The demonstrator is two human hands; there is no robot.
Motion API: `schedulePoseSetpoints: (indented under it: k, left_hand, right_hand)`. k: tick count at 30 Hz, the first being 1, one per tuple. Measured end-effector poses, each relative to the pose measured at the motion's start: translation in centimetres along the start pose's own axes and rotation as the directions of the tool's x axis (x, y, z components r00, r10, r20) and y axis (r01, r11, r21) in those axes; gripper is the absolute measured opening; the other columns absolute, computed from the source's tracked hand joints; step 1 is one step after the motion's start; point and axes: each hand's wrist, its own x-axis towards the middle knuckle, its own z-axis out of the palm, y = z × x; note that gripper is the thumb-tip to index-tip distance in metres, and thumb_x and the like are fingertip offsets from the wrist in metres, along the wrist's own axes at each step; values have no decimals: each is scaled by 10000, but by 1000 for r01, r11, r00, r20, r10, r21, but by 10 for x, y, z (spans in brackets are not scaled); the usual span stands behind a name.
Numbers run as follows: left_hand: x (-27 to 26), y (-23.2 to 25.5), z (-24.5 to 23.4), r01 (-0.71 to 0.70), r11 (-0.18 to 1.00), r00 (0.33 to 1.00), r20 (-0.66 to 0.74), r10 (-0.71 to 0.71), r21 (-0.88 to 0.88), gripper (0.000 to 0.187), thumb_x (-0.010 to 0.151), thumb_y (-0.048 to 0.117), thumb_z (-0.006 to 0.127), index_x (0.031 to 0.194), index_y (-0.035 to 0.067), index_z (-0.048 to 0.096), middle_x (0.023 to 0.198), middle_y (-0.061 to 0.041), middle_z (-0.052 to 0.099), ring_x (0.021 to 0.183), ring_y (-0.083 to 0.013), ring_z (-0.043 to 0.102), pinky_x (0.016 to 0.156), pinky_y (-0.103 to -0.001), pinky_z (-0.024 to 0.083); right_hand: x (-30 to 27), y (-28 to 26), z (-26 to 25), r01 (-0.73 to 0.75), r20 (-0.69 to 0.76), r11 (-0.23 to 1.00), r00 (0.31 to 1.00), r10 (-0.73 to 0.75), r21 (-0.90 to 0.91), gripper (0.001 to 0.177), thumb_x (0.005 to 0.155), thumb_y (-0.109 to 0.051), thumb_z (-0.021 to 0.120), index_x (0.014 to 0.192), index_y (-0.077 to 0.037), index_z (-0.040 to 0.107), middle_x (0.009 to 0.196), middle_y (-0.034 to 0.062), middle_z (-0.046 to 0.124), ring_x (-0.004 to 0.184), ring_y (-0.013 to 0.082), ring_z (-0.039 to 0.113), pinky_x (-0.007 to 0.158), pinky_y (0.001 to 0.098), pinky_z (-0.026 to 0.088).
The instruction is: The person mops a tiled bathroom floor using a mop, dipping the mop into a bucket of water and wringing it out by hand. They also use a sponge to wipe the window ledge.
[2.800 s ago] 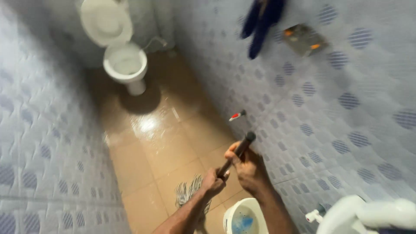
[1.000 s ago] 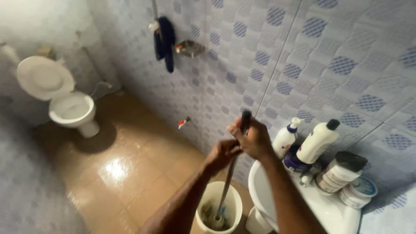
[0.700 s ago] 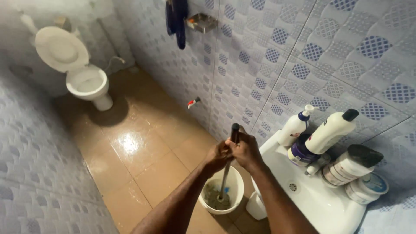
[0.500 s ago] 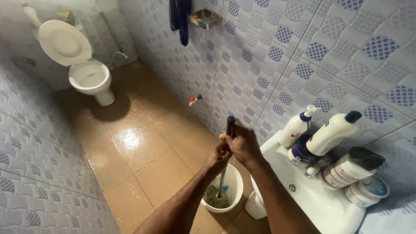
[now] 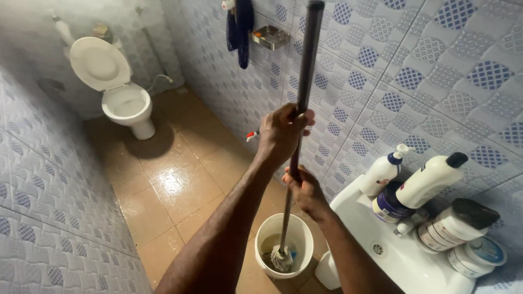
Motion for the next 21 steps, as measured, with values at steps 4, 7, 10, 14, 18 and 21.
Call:
schedulePoseSetpoints:
  k: [4,7,10,14,18,21]
  left_hand:
    - [21,-16,-11,-120,971,993,-29,117,-206,258,1021,253,587,1124,35,680,995,-92,786,886,-141,769,747,-279,635]
    - [31,-65,-35,-131,981,986,-124,113,-144,298,1075,266,545,1226,42,669,1064,-94,782,1024,-155,747,835,-276,574]
    - [21,-137,-60,-111,990,978,-186,94,-84,307,1055,205,529,1276,42,667,1125,-81,770,1055,-161,702,915,-284,530]
    - [-6,-180,-80,238,952,971,53,-232,-194,295,946,184,674,1225,91,654,1063,-30,730,961,-117,672,847,-306,545]
    - [6,-158,-105,162,975,977,-161,-136,156,232,957,218,706,1137,72,687,918,-112,714,844,-188,654,766,-351,540]
    - [34,-144,-143,220,930,968,-181,-172,293,220,928,235,709,1108,108,699,880,-104,729,786,-213,692,725,-376,545]
  right_hand:
    - [27,-18,13,98,-61,992,993,-102,-79,194,965,-208,678,959,-19,638,766,58,701,743,158,675,729,331,564]
    - [49,-46,20,246,-93,963,962,-256,-107,164,953,-199,635,962,-37,614,783,31,726,716,144,723,683,312,590]
    - [74,-91,21,131,-103,975,983,-151,-177,159,943,-195,709,972,-50,653,756,54,719,689,165,712,659,326,565]
    - [101,-156,46,310,-78,946,945,-317,-89,164,975,-202,696,962,-46,646,752,56,713,681,139,711,632,304,576]
    - [129,-207,83,442,-47,896,895,-444,-42,179,980,-205,689,951,-37,636,760,53,709,695,136,726,642,294,591]
    - [154,-231,105,400,-40,910,913,-406,-109,215,965,-224,718,891,-40,635,730,56,723,670,138,733,635,304,585]
